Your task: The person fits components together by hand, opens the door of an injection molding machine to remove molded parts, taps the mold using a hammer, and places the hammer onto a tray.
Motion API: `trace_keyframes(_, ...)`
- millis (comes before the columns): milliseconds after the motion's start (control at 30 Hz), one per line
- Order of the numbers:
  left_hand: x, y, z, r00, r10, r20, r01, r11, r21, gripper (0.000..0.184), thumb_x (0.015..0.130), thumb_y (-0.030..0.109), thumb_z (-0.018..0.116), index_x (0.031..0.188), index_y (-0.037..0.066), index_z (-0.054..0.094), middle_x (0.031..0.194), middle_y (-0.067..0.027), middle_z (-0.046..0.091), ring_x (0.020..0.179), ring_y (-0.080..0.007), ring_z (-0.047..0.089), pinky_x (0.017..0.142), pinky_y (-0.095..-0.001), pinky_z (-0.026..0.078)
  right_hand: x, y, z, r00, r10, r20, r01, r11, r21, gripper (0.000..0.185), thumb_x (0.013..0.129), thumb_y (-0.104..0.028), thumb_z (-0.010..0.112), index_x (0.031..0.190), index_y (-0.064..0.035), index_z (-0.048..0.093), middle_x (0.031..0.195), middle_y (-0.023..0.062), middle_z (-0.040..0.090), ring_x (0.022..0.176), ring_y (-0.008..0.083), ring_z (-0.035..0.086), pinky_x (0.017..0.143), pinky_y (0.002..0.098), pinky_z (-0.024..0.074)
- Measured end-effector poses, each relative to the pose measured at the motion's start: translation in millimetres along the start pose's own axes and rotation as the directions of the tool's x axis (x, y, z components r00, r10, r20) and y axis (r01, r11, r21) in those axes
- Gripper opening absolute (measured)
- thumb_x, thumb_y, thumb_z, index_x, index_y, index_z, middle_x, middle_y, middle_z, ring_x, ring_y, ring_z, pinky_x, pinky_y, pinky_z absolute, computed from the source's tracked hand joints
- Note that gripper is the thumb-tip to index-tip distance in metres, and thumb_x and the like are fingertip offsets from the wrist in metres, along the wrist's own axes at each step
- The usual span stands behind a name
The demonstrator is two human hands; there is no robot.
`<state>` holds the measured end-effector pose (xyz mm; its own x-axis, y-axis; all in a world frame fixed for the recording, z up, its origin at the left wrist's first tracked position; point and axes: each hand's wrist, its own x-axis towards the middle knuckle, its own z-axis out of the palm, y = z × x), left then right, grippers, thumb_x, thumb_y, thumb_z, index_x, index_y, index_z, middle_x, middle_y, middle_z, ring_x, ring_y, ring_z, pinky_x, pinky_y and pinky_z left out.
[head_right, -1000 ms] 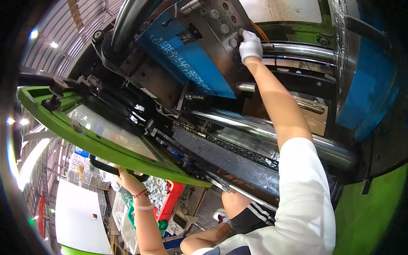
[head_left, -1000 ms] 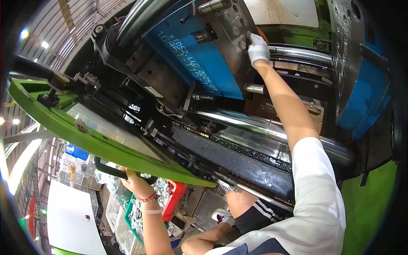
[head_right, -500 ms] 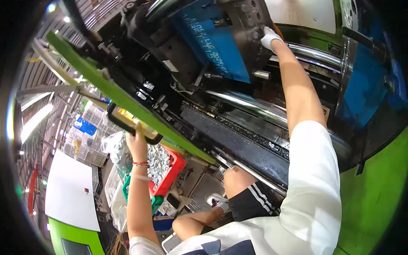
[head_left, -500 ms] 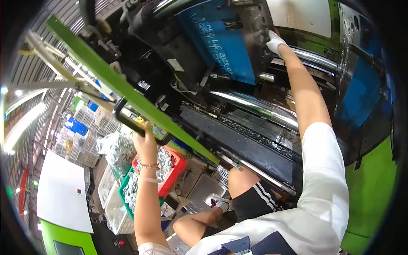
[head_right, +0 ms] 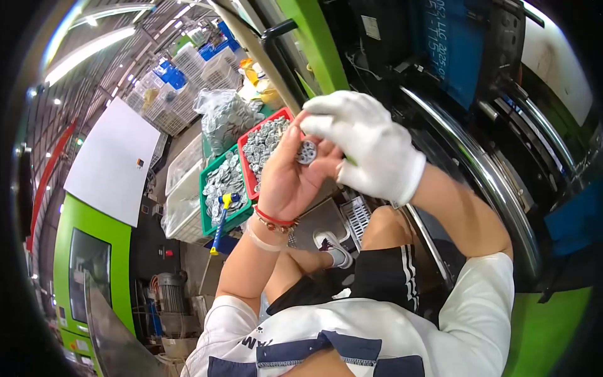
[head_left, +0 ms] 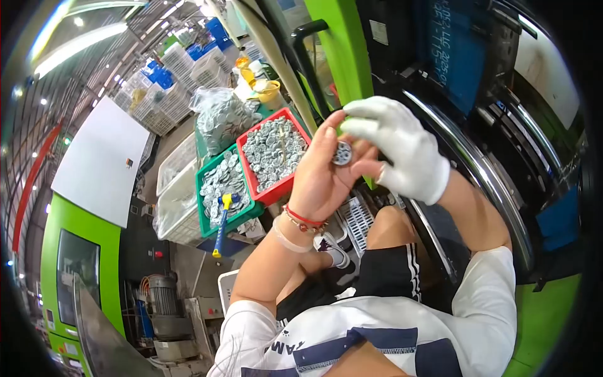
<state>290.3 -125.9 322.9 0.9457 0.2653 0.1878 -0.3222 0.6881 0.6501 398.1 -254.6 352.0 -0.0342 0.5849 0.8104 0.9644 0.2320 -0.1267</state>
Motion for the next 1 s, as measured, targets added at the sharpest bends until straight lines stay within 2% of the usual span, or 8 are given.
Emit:
trace_keyframes(333, -6, -7, -19, 0.968, -0.125, 0.216, 0.148, 0.985, -0.091, 0.048, 0.098, 0.036, 0.035, 0.139, 0.013, 0.028, 0.115, -0.0053, 0.051, 0.094, -0.015, 0.055, 0.082, -0.0298, 0.048, -2, -8, 10, 0.996, -0.013, 0.093, 0.03, 0.981, -0.194, 0.042, 0.059, -0.022, 0.073, 0.097, -0.0067, 0.06, 0.104, 0.005, 0.056, 0.105, 0.0261, 0.051, 0.099, 0.0458, 0.0335)
trace_keyframes(467, -11, -10, -14, 0.976, -0.206, -0.069, 0.217, 0.945, 0.244, 0.039, 0.097, 0.036, 0.037, 0.121, 0.007, 0.048, 0.103, -0.0109, 0.063, 0.102, -0.0226, 0.058, 0.096, -0.0403, 0.041, -2, 1, -5, 0.993, 0.007, 0.121, 0.03, 0.951, -0.307, 0.036, 0.062, -0.019, 0.072, 0.093, -0.0072, 0.059, 0.103, 0.0055, 0.056, 0.104, 0.0259, 0.052, 0.098, 0.0439, 0.0354)
trace_keyframes(600, -4, -11, -13, 0.952, -0.28, 0.125, 0.272, 0.959, 0.078, 0.035, 0.097, 0.031, 0.04, 0.12, 0.006, 0.049, 0.104, -0.0102, 0.062, 0.105, -0.0226, 0.056, 0.098, -0.0424, 0.038, -15, 12, 6, 0.995, 0.077, 0.065, -0.077, 0.997, -0.004, 0.037, 0.071, -0.014, 0.07, 0.105, -0.0064, 0.056, 0.103, 0.0103, 0.056, 0.092, 0.0309, 0.056, 0.084, 0.0371, 0.0446)
trace_keyframes(667, -3, -15, 2, 0.95, -0.303, 0.07, 0.308, 0.949, -0.071, 0.038, 0.097, 0.033, 0.041, 0.115, 0.002, 0.054, 0.103, -0.0073, 0.062, 0.097, -0.014, 0.056, 0.092, -0.0351, 0.04, -24, 9, 9, 0.917, 0.376, 0.133, -0.398, 0.836, 0.378, 0.04, 0.073, -0.013, 0.069, 0.109, -0.0057, 0.055, 0.101, 0.012, 0.057, 0.084, 0.0301, 0.057, 0.077, 0.0354, 0.0464)
trace_keyframes(867, 16, -27, 5, 0.938, -0.343, 0.058, 0.339, 0.938, 0.067, 0.039, 0.096, 0.035, 0.041, 0.114, 0.002, 0.053, 0.11, -0.0079, 0.059, 0.1, -0.0183, 0.055, 0.091, -0.0369, 0.042, -40, 34, -7, 0.983, 0.172, -0.067, -0.157, 0.97, 0.188, 0.031, 0.08, -0.012, 0.064, 0.109, -0.0045, 0.057, 0.097, 0.0124, 0.059, 0.089, 0.0295, 0.059, 0.083, 0.0338, 0.0454)
trace_keyframes(933, 26, -16, 22, 0.998, 0.018, 0.057, -0.045, 0.853, 0.519, 0.038, 0.096, 0.033, 0.04, 0.113, 0.001, 0.052, 0.106, -0.0088, 0.059, 0.096, -0.0186, 0.056, 0.088, -0.0321, 0.042, -38, 49, -49, 0.967, 0.214, -0.136, -0.198, 0.972, 0.126, 0.028, 0.081, -0.01, 0.063, 0.108, -0.0037, 0.056, 0.101, 0.0126, 0.059, 0.094, 0.028, 0.058, 0.086, 0.0332, 0.0445)
trace_keyframes(967, 32, -3, 26, 0.888, 0.38, 0.258, -0.362, 0.233, 0.902, 0.031, 0.096, 0.025, 0.041, 0.112, 0.0, 0.051, 0.106, -0.0095, 0.057, 0.098, -0.0187, 0.053, 0.09, -0.0305, 0.04, -43, 65, -66, 0.906, 0.285, -0.314, -0.235, 0.954, 0.186, 0.026, 0.083, -0.007, 0.061, 0.108, -0.0023, 0.056, 0.105, 0.0111, 0.059, 0.096, 0.023, 0.057, 0.088, 0.0317, 0.0438)
trace_keyframes(1000, 50, -1, 7, 0.701, 0.642, 0.311, -0.535, 0.185, 0.824, 0.027, 0.094, 0.017, 0.044, 0.116, 0.0, 0.047, 0.114, -0.0105, 0.051, 0.105, -0.0185, 0.048, 0.094, -0.03, 0.036, -49, 89, -86, 0.804, 0.349, -0.481, -0.27, 0.936, 0.227, 0.026, 0.084, -0.006, 0.06, 0.109, -0.0008, 0.054, 0.107, 0.0088, 0.059, 0.097, 0.0177, 0.057, 0.087, 0.0302, 0.0439)
